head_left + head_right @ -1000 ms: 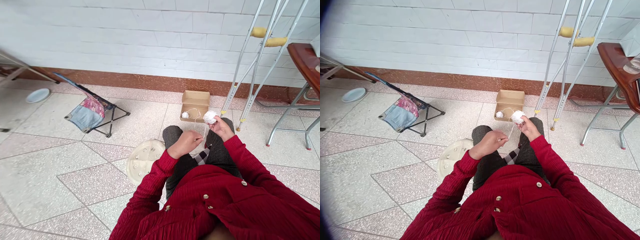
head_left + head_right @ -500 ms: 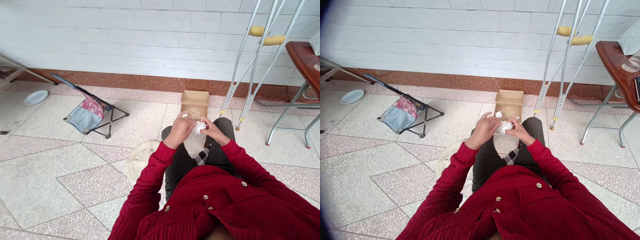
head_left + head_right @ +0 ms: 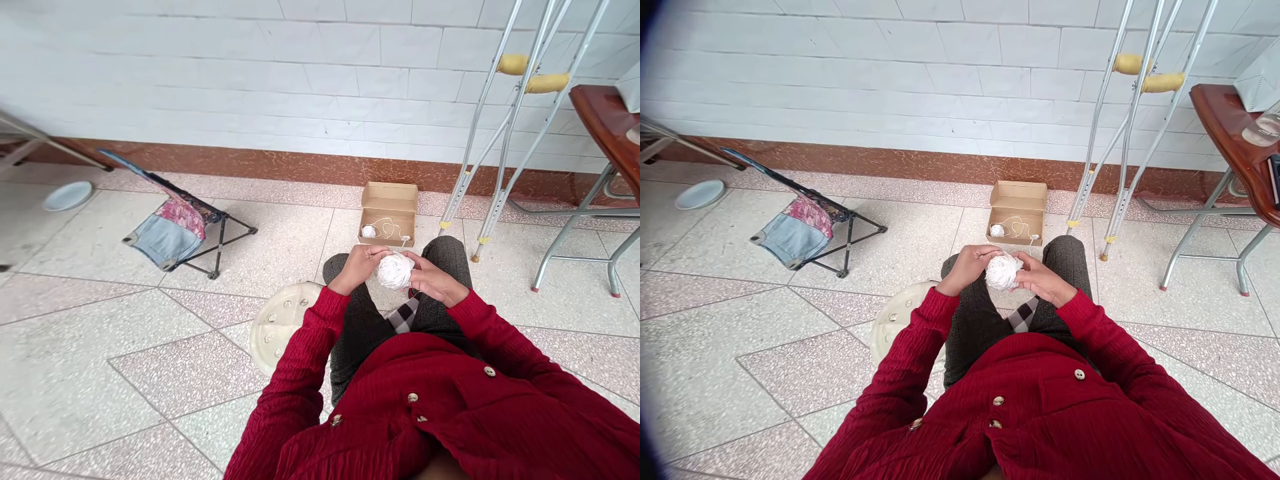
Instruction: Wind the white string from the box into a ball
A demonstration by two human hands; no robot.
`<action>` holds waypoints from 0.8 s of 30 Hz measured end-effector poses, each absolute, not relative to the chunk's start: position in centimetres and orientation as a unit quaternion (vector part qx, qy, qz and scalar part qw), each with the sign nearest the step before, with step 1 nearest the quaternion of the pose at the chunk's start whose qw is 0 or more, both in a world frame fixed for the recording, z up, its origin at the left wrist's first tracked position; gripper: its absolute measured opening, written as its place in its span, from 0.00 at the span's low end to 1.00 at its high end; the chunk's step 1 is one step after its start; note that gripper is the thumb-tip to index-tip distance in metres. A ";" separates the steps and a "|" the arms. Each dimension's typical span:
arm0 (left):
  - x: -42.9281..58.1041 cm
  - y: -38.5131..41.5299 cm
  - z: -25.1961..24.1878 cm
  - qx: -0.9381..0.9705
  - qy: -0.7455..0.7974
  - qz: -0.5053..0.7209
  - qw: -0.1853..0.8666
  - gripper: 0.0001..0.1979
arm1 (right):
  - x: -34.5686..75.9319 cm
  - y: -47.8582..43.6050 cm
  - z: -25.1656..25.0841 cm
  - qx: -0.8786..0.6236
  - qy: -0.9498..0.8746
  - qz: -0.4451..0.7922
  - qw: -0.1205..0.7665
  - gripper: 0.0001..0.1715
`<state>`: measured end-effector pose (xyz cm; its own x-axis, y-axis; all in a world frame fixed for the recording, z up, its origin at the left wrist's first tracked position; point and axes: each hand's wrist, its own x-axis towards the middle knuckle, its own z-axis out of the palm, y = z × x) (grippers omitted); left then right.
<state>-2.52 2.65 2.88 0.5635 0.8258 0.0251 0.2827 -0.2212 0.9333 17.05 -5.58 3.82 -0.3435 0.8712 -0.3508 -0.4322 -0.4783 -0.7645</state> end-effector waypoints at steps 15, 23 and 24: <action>-1.2 -2.0 1.3 0.748 0.359 0.209 0.518 0.12 | 19.9 -0.7 -0.5 -0.664 -0.438 0.368 0.481 0.33; -2.7 1.3 3.8 0.868 0.329 0.214 0.305 0.10 | 18.6 -5.4 -2.2 -0.603 -0.485 0.502 0.385 0.35; -2.7 1.5 3.9 0.866 0.322 0.221 0.311 0.11 | 18.4 -5.9 -1.7 -0.566 -0.469 0.557 0.387 0.36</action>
